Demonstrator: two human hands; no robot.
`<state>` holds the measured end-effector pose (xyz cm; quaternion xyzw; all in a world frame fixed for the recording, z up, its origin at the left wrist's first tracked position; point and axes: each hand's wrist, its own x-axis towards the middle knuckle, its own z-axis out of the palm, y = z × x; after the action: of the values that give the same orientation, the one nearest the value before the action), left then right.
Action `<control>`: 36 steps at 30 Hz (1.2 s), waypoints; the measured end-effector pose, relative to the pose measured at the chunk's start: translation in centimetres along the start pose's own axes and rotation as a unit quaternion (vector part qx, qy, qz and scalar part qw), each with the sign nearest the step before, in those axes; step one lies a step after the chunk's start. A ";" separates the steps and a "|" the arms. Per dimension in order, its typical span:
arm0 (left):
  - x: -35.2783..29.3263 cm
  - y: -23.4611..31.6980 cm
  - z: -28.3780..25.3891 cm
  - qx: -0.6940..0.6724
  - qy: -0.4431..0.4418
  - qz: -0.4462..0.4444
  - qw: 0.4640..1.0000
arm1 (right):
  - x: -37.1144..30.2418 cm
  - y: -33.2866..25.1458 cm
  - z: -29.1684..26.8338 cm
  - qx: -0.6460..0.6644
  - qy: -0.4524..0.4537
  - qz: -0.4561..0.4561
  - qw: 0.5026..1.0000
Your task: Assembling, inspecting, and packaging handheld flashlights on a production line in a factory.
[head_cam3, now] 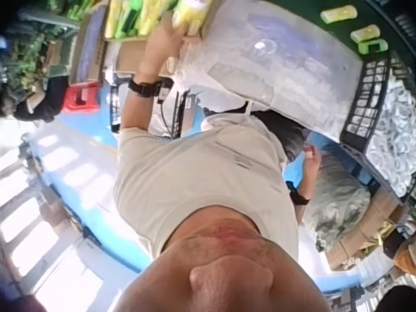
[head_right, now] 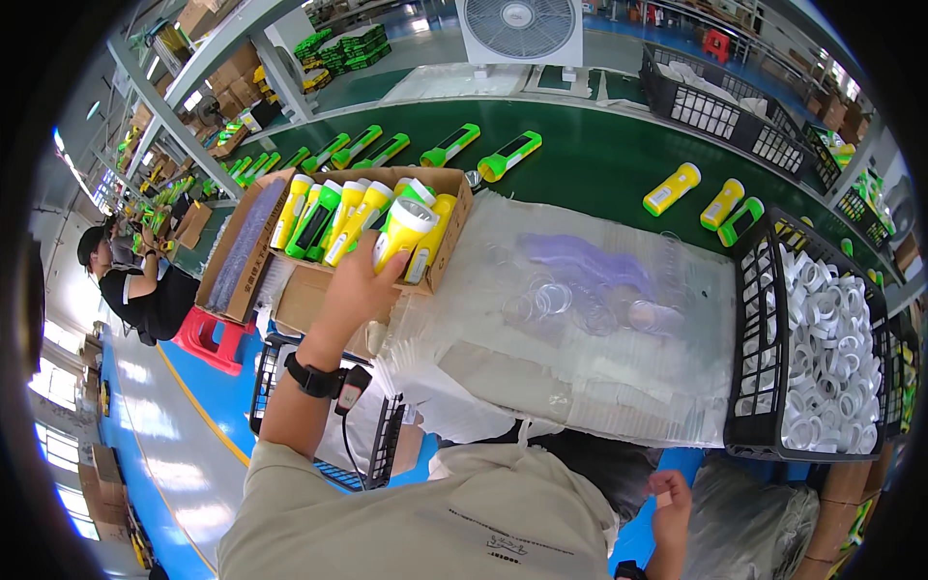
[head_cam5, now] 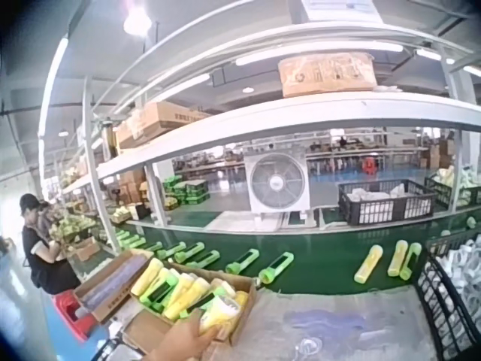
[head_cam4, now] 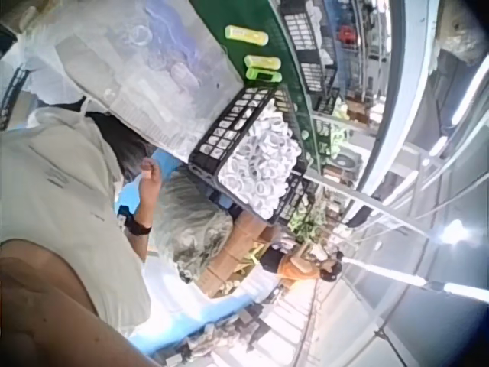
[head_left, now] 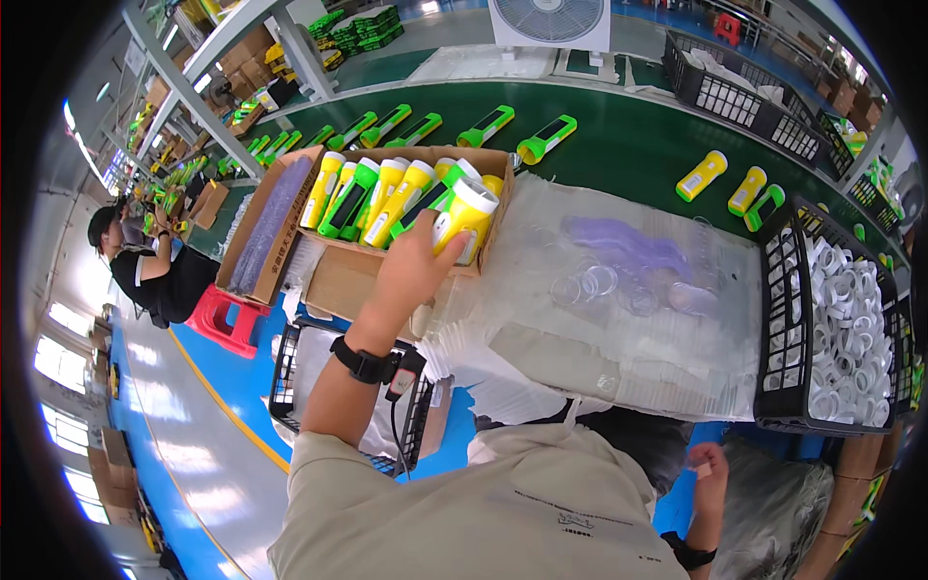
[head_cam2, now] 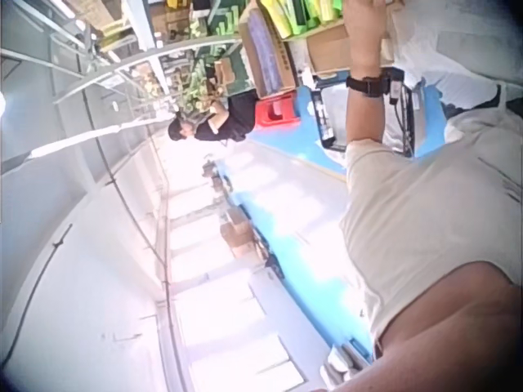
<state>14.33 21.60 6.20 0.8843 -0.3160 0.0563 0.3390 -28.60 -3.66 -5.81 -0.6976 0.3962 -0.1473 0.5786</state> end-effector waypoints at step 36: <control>2.4 -1.6 4.1 0.368 -0.038 0.026 0.929 | -2.2 26.4 9.2 -0.854 0.291 -0.157 0.402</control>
<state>16.71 18.64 2.94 0.9400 -0.3085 0.1439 -0.0242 -33.94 3.85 -32.28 -0.7934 0.3439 -0.0149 -0.5020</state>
